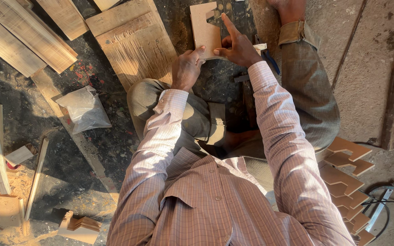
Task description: The person sits on the floor and assembles small wooden pieces by hand. They use a hammer to tap nails into the wood, occasionally applying glue from a small container, and then set the assembled pieces aside.
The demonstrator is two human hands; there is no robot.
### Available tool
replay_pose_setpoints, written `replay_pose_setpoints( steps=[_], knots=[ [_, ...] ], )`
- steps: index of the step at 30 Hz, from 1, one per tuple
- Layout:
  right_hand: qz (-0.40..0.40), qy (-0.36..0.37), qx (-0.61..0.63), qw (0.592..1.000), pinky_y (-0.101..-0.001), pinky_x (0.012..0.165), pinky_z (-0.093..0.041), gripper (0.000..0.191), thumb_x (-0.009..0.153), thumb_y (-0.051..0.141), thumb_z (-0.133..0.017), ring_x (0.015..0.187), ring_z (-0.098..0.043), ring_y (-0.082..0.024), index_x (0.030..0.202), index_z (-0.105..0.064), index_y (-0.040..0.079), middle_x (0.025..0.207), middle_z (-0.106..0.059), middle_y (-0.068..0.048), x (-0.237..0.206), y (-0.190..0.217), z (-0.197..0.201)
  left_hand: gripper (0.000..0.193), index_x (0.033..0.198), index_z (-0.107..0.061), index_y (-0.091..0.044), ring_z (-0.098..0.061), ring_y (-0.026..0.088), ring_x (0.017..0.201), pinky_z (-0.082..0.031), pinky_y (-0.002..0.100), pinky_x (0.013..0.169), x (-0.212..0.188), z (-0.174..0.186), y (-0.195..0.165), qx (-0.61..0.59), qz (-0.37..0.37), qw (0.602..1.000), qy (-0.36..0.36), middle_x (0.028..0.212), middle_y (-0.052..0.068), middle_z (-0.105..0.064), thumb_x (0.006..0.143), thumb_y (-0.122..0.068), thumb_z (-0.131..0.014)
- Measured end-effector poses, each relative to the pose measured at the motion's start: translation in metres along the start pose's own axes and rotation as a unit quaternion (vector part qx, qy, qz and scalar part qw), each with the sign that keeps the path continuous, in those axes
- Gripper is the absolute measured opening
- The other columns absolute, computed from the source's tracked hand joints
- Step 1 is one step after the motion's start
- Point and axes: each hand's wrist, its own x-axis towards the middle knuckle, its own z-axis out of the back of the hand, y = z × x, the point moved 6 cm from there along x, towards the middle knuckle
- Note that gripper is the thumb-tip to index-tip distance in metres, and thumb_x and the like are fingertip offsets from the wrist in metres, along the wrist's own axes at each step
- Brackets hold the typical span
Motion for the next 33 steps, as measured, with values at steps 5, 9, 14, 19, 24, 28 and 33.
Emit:
replay_pose_setpoints(
  steps=[5,9,14,19,24,28,33],
  knots=[
    [0.008,-0.010,0.008,1.000,-0.0445,0.087,-0.062,0.114,0.095,0.030,-0.090,0.099,-0.077,-0.028,0.171,-0.005,0.020,0.112,-0.079,-0.015,0.000,-0.002,-0.002,0.044,0.131,-0.071,-0.014,-0.075,0.028,0.087,-0.058,0.041,0.075,-0.008,0.001,0.001,-0.035,0.011,0.999,0.000,0.101,0.013,-0.074,0.088,-0.013,-0.081],
    [0.025,-0.014,-0.003,1.000,-0.0459,0.091,-0.062,0.114,0.095,0.031,-0.090,0.103,-0.077,-0.029,0.171,-0.006,0.020,0.115,-0.078,-0.017,0.000,-0.010,-0.004,0.057,0.137,-0.057,0.001,-0.077,0.024,0.098,-0.062,0.034,0.083,-0.022,-0.011,0.020,-0.244,0.116,0.962,-0.042,0.114,0.018,-0.073,0.083,-0.002,-0.074],
    [0.027,-0.011,-0.009,1.000,-0.0466,0.091,-0.063,0.114,0.095,0.033,-0.090,0.104,-0.077,-0.030,0.171,-0.007,0.019,0.116,-0.078,-0.018,0.001,-0.021,-0.006,0.038,0.125,-0.067,0.007,-0.079,0.026,0.102,-0.062,0.033,0.090,-0.035,-0.029,0.029,-0.283,0.138,0.947,-0.063,0.113,0.019,-0.078,0.089,-0.003,-0.074],
    [0.036,-0.004,-0.002,0.999,-0.0484,0.092,-0.063,0.113,0.097,0.035,-0.090,0.106,-0.077,-0.031,0.171,-0.006,0.019,0.119,-0.077,-0.019,0.003,-0.028,-0.007,0.034,0.121,-0.070,0.007,-0.079,0.029,0.098,-0.062,0.036,0.087,-0.035,-0.029,0.027,-0.207,0.114,0.969,-0.066,0.106,0.021,-0.078,0.091,-0.007,-0.074],
    [0.034,-0.001,-0.014,0.999,-0.0482,0.091,-0.063,0.113,0.097,0.036,-0.089,0.105,-0.077,-0.031,0.171,-0.006,0.019,0.118,-0.078,-0.018,0.005,-0.027,-0.007,0.033,0.121,-0.070,0.005,-0.078,0.032,0.099,-0.062,0.038,0.087,-0.032,-0.018,0.017,-0.141,0.086,0.983,-0.079,0.109,0.022,-0.077,0.094,-0.012,-0.076],
    [0.028,0.003,-0.011,1.000,-0.0479,0.090,-0.063,0.113,0.097,0.035,-0.089,0.104,-0.077,-0.030,0.171,-0.006,0.019,0.117,-0.078,-0.018,0.006,-0.025,-0.006,0.043,0.136,-0.064,-0.001,-0.075,0.033,0.103,-0.062,0.039,0.084,-0.030,-0.001,-0.001,-0.099,0.019,0.988,-0.121,0.119,0.019,-0.074,0.095,-0.009,-0.071],
    [0.028,0.007,-0.004,1.000,-0.0476,0.091,-0.063,0.114,0.097,0.036,-0.089,0.104,-0.077,-0.030,0.171,-0.005,0.016,0.117,-0.078,-0.018,0.005,-0.022,-0.004,0.037,0.136,-0.065,-0.012,-0.075,0.030,0.104,-0.062,0.040,0.084,-0.023,0.002,-0.014,0.012,-0.037,0.994,-0.107,0.125,0.012,-0.072,0.100,-0.009,-0.065]
  ],
)
